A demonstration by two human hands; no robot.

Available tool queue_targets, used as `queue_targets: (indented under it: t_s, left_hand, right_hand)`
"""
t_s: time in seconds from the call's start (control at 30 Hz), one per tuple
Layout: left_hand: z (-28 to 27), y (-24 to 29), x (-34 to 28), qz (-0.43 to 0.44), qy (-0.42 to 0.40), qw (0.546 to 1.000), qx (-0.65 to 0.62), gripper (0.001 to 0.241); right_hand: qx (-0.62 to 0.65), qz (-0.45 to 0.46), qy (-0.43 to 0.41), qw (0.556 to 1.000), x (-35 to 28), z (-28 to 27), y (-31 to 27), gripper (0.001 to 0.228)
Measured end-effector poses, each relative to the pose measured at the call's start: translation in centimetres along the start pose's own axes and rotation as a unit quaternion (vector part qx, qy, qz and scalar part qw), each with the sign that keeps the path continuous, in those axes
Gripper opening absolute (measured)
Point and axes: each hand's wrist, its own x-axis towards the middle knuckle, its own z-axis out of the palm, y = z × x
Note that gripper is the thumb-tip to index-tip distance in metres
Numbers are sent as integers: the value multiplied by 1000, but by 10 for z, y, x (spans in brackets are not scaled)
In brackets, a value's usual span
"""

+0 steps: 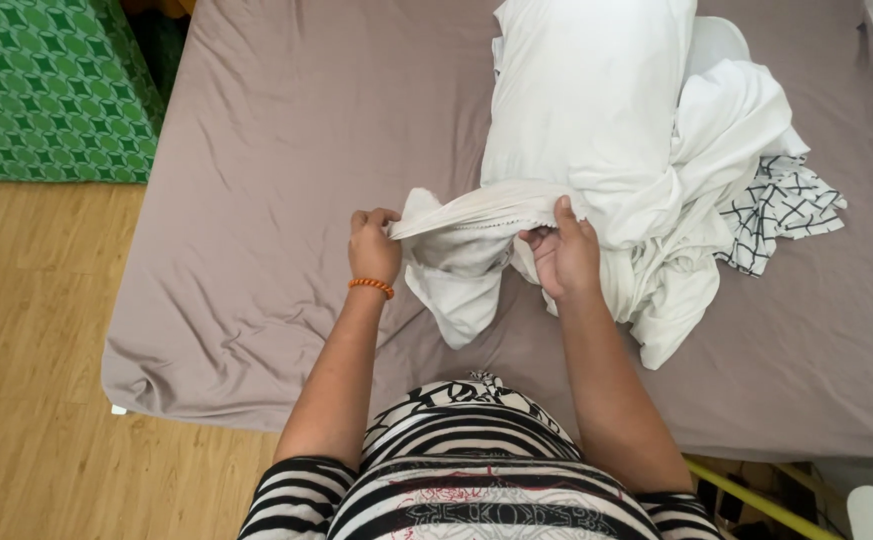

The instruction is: The person folds a white towel on a bed, smoothing and aligning the edges by hand. They then pick up the folded towel and place it on a white chair next to a shelf.

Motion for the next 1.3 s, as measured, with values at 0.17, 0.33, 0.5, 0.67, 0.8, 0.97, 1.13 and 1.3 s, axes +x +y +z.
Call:
queue_targets:
  t_s: [0.17,0.33,0.5,0.67,0.8,0.97,1.13,1.3]
  left_hand:
    - [-6,-30,13,-7,20,1000,19,14]
    - [15,-56,29,-132,-136,939,-286,15]
    - [32,-16,14,-210,-221,858,-414,45]
    - [31,13,-5,-289,-294,791,-452,67]
    - [-3,51,-18,-324,-356,703,-523,77]
    - [-14,48,-23,-292,-366,624,-626,58]
    - [-1,28,-27,-275,-381,590,-657,51]
    - [-35,63,-26,-230,-391,679,-577,54]
  right_hand:
    - [55,-15,7,998,8,-30,-13,27]
    - [102,-39,10,994,1,-30,-21,22]
    - [33,-22,45,998,-16,14,16,38]
    - [-266,-132,-66,953,-15,-37,120,24]
    - [-452,-39,-57,889,-49,11,96,25]
    - [-533,-137,-118,826,-51,16,89,39]
    - [-564,-275,-137,766,-52,20,87,48]
    - [-537,-211,-113,809,-48,15,83,14]
